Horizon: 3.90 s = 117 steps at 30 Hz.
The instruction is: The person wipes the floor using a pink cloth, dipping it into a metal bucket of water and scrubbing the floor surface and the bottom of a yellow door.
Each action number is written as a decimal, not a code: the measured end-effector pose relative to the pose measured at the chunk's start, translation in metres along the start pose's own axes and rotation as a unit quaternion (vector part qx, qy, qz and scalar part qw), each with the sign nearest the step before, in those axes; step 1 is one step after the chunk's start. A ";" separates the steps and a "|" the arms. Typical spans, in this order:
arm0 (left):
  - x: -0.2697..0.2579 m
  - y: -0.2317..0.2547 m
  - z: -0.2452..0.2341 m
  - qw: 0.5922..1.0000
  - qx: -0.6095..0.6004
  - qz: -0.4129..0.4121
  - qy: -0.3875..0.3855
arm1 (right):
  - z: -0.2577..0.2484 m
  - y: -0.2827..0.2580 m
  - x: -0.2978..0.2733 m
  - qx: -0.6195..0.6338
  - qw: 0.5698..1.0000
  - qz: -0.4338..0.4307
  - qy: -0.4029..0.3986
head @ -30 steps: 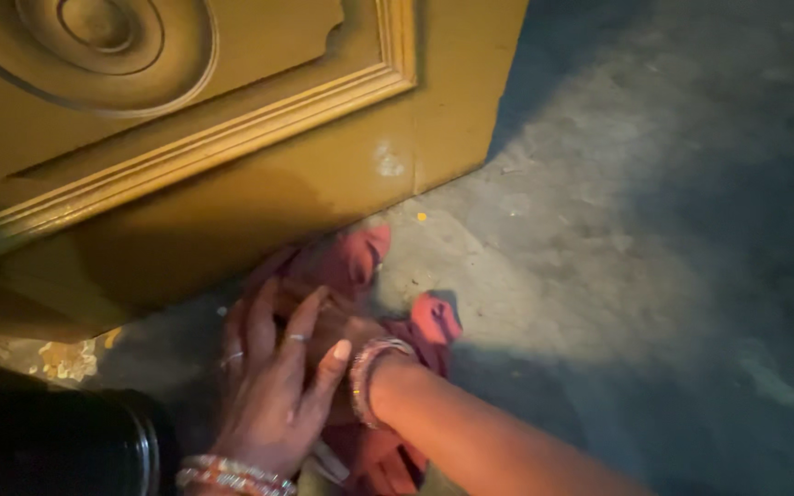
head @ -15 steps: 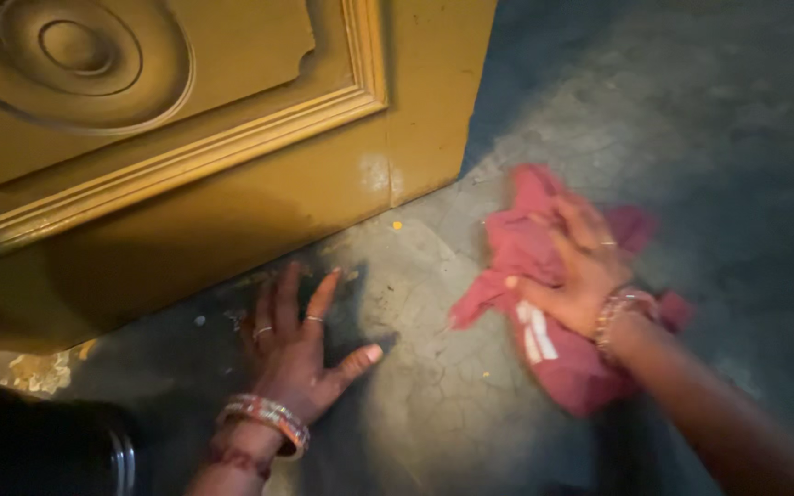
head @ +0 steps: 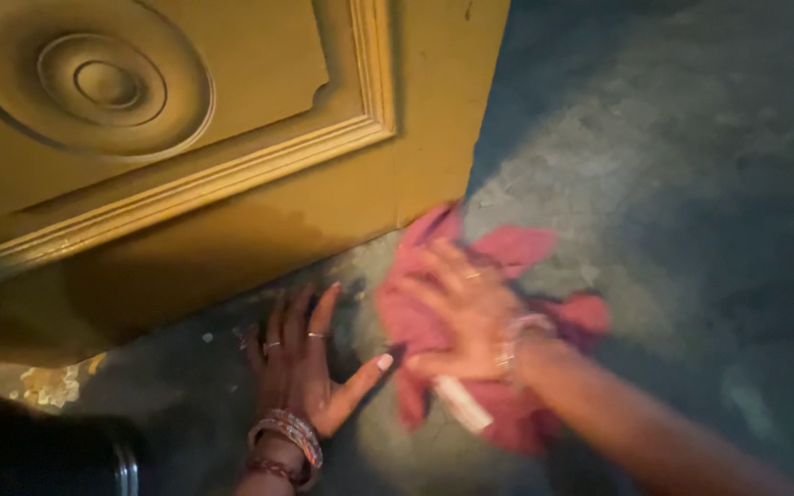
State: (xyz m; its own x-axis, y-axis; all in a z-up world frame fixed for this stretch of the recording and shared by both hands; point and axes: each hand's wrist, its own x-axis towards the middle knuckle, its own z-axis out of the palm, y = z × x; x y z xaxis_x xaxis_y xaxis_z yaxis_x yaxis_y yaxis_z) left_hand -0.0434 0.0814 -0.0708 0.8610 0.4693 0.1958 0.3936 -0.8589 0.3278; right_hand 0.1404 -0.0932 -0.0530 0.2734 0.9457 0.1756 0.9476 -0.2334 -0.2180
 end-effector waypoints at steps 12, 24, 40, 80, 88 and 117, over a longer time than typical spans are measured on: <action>-0.005 -0.010 0.001 0.982 -0.136 0.045 0.122 | 0.027 -0.050 0.050 0.111 0.990 -0.088 -0.026; -0.004 -0.008 0.002 0.996 -0.020 0.041 0.078 | -0.013 0.107 -0.072 -0.053 0.983 0.154 0.084; -0.002 -0.003 0.001 0.998 -0.015 0.011 0.056 | -0.009 0.019 -0.035 -0.019 0.998 0.050 0.026; -0.004 -0.021 0.025 0.989 -0.007 0.065 0.133 | -0.013 0.087 -0.138 -0.111 0.935 0.288 0.175; 0.042 0.052 0.045 0.968 -0.144 0.198 0.057 | 0.004 0.114 0.001 -0.047 0.974 0.210 0.066; 0.172 0.285 0.060 0.921 -0.129 0.220 -0.295 | -0.056 0.243 -0.216 0.016 0.927 0.309 0.214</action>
State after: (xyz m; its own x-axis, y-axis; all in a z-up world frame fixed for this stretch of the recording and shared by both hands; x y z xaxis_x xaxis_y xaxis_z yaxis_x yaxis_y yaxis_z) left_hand 0.2365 -0.0949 0.0014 0.9738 -0.1717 -0.1492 -0.0599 -0.8262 0.5602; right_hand 0.3211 -0.3667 -0.0900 0.8089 0.4559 0.3712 0.5850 -0.6870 -0.4310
